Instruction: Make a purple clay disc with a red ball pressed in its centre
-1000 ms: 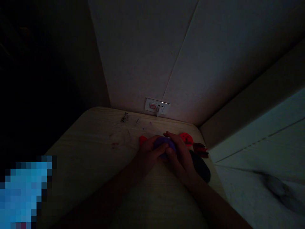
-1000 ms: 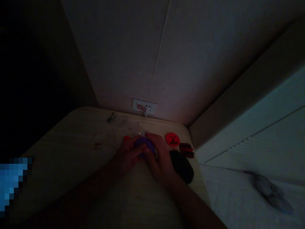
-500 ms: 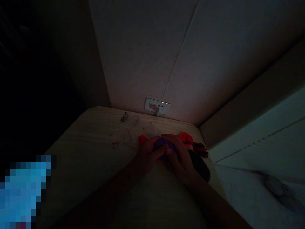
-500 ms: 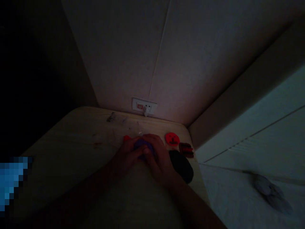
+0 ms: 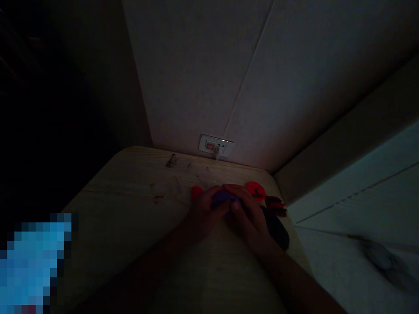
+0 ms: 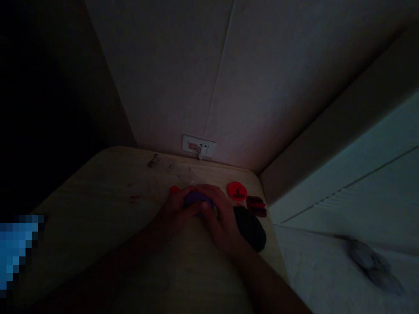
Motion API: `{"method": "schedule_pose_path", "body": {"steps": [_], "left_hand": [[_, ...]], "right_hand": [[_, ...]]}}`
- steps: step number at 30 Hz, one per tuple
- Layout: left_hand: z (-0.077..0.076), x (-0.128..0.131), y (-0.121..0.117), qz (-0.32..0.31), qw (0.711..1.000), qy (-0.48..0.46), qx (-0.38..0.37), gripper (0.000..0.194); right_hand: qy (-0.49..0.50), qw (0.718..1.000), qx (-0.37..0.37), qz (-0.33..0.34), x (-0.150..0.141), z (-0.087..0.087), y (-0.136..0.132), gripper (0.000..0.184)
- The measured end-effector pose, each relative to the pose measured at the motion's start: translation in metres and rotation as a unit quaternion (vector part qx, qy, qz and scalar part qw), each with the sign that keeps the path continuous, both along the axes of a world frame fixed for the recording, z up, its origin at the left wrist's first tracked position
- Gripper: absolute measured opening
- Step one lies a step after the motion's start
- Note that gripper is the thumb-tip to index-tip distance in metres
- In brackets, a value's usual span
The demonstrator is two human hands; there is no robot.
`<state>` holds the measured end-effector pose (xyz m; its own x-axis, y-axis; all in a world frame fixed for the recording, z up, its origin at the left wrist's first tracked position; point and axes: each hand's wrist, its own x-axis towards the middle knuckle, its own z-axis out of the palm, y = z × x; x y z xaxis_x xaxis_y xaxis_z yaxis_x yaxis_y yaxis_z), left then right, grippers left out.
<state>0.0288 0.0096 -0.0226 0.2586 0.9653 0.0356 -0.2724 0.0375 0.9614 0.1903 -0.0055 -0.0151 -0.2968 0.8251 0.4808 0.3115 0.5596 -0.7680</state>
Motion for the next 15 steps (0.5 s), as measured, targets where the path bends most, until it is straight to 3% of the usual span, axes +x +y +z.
{"method": "schedule_pose_path", "body": {"steps": [15], "left_hand": [[-0.0058, 0.0010, 0.0011, -0.008, 1.000, -0.020, -0.023, 0.028]], "right_hand": [[-0.080, 0.995, 0.054, 0.024, 0.0050, 0.0005, 0.0013, 0.039]]}}
